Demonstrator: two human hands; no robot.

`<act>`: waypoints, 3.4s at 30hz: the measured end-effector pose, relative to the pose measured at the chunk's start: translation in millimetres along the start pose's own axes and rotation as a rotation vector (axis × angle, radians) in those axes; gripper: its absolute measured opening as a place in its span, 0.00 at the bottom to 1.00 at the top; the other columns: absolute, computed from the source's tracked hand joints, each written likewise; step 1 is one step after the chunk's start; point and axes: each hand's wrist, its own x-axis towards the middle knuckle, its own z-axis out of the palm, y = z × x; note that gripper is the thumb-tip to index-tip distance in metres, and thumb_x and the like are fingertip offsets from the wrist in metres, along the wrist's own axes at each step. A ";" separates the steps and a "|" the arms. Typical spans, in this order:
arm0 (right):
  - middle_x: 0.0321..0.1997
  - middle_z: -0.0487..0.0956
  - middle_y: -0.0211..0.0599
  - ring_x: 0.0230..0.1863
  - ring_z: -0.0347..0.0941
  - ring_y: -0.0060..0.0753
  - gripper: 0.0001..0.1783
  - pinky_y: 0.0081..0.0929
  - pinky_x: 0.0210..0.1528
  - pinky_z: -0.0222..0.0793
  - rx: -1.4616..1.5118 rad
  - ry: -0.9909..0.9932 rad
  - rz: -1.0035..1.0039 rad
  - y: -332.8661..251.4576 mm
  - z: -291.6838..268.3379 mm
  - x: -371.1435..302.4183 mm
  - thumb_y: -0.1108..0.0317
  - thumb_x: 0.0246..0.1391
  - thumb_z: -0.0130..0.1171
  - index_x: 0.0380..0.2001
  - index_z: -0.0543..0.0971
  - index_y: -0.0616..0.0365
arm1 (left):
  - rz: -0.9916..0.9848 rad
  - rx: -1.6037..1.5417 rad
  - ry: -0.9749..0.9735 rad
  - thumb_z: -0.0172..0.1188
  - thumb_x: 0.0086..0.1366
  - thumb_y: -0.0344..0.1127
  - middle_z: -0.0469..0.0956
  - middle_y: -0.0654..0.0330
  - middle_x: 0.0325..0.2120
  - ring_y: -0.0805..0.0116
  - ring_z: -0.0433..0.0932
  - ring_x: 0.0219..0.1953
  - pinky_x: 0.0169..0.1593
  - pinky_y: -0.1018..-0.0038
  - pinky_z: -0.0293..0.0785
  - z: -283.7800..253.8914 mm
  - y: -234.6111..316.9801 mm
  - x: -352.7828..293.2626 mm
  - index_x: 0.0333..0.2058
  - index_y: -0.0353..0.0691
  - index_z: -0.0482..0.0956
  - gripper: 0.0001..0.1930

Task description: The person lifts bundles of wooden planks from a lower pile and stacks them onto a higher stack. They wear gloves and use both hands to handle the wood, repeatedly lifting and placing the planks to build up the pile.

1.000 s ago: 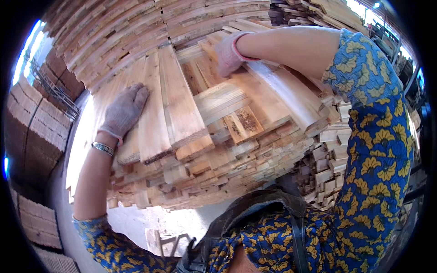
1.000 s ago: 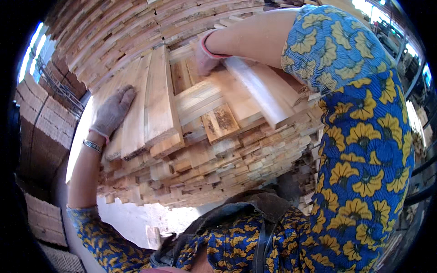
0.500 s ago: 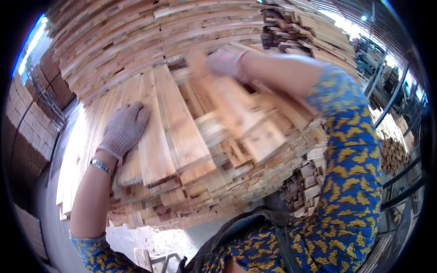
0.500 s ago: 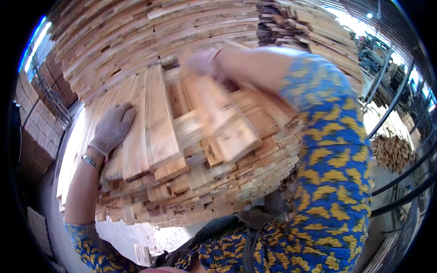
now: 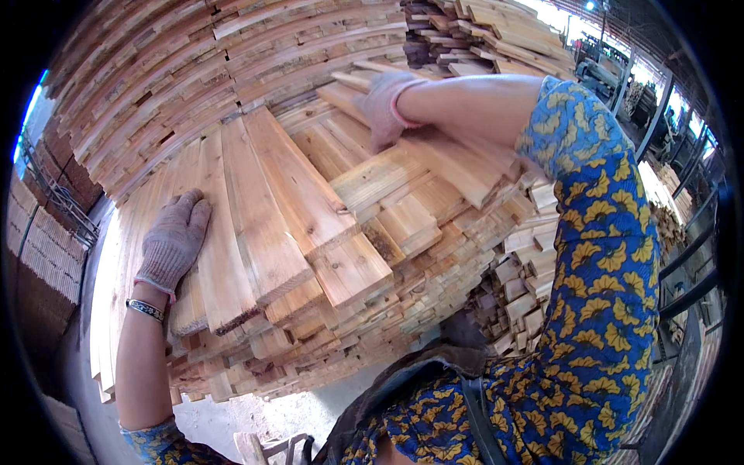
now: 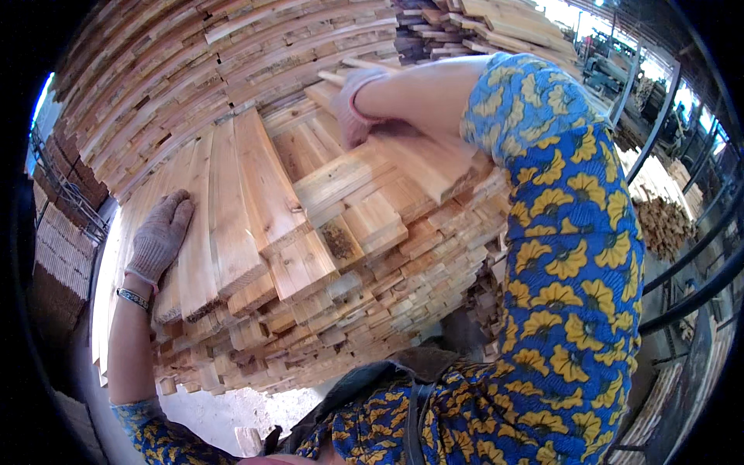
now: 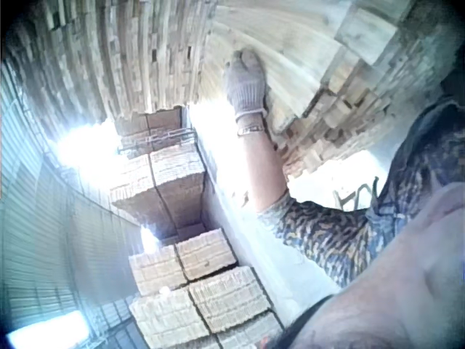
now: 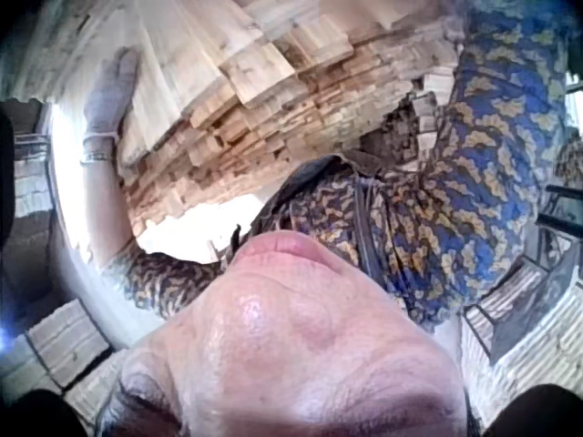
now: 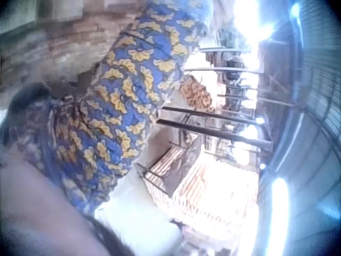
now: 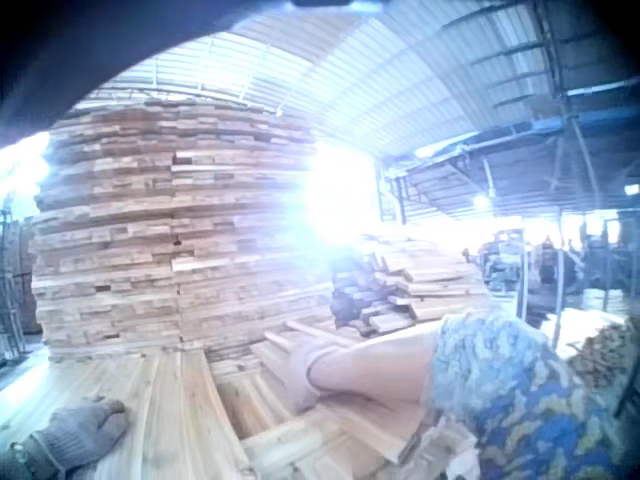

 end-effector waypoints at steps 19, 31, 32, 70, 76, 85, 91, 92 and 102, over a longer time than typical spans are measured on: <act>0.41 0.81 0.54 0.46 0.79 0.50 0.23 0.40 0.47 0.73 0.196 0.241 -0.074 67.8 32.3 61.2 0.63 0.46 0.58 0.44 0.77 0.65 | -0.014 0.010 0.024 0.48 0.71 0.48 0.75 0.47 0.49 0.46 0.73 0.53 0.57 0.59 0.69 -4.3 6.9 0.3 0.53 0.37 0.75 0.23; 0.48 0.80 0.53 0.47 0.77 0.54 0.24 0.43 0.51 0.72 0.763 0.167 -0.390 -56.7 14.6 62.8 0.53 0.61 0.47 0.45 0.79 0.63 | -0.025 0.013 0.019 0.48 0.69 0.44 0.75 0.45 0.47 0.45 0.73 0.53 0.57 0.59 0.69 -7.9 3.8 -0.6 0.51 0.36 0.75 0.20; 0.48 0.80 0.53 0.46 0.77 0.54 0.26 0.44 0.51 0.72 0.930 0.104 -0.372 -46.6 7.3 43.5 0.51 0.63 0.45 0.46 0.79 0.63 | -0.006 0.002 0.022 0.48 0.69 0.44 0.75 0.45 0.47 0.45 0.73 0.53 0.57 0.59 0.69 -6.4 3.9 1.7 0.51 0.36 0.75 0.20; 0.44 0.81 0.32 0.43 0.77 0.22 0.17 0.28 0.49 0.73 1.441 0.066 0.041 185.2 103.2 3.2 0.57 0.61 0.57 0.47 0.80 0.56 | -0.004 -0.045 0.017 0.51 0.68 0.41 0.73 0.47 0.48 0.47 0.72 0.53 0.57 0.60 0.68 -7.7 13.0 7.3 0.51 0.35 0.75 0.19; 0.47 0.79 0.33 0.45 0.74 0.21 0.25 0.30 0.52 0.71 1.293 0.082 -0.021 135.8 77.5 -12.6 0.50 0.65 0.52 0.55 0.76 0.58 | -0.070 -0.011 -0.003 0.50 0.69 0.42 0.73 0.46 0.49 0.46 0.71 0.54 0.57 0.60 0.68 -7.3 14.1 6.4 0.53 0.36 0.74 0.20; 0.51 0.80 0.47 0.47 0.77 0.39 0.31 0.32 0.52 0.71 1.038 -0.017 -0.128 -8.3 -22.5 -19.1 0.41 0.61 0.52 0.48 0.81 0.60 | -0.041 -0.044 -0.016 0.49 0.70 0.43 0.73 0.47 0.50 0.46 0.71 0.55 0.59 0.61 0.67 -2.6 -0.2 -0.2 0.54 0.37 0.74 0.20; 0.49 0.79 0.48 0.47 0.77 0.44 0.33 0.39 0.49 0.71 0.474 -0.040 -0.255 -16.8 -40.2 4.7 0.45 0.51 0.58 0.50 0.78 0.61 | 0.033 -0.068 0.008 0.49 0.71 0.45 0.74 0.46 0.49 0.47 0.73 0.54 0.58 0.62 0.68 -9.8 15.0 9.9 0.54 0.36 0.73 0.21; 0.48 0.79 0.48 0.46 0.77 0.44 0.33 0.39 0.48 0.71 0.481 -0.115 -0.290 -7.1 -25.3 35.8 0.47 0.49 0.58 0.52 0.76 0.62 | 0.036 -0.118 -0.005 0.49 0.71 0.45 0.74 0.46 0.50 0.46 0.73 0.54 0.58 0.61 0.68 -5.8 15.0 14.0 0.54 0.35 0.74 0.22; 0.55 0.78 0.52 0.54 0.76 0.47 0.35 0.41 0.58 0.69 0.738 0.179 -0.151 105.1 51.7 -8.4 0.53 0.52 0.55 0.61 0.70 0.61 | -0.030 0.006 0.012 0.50 0.69 0.44 0.75 0.47 0.50 0.47 0.72 0.55 0.59 0.60 0.68 -5.9 11.0 5.1 0.52 0.37 0.76 0.20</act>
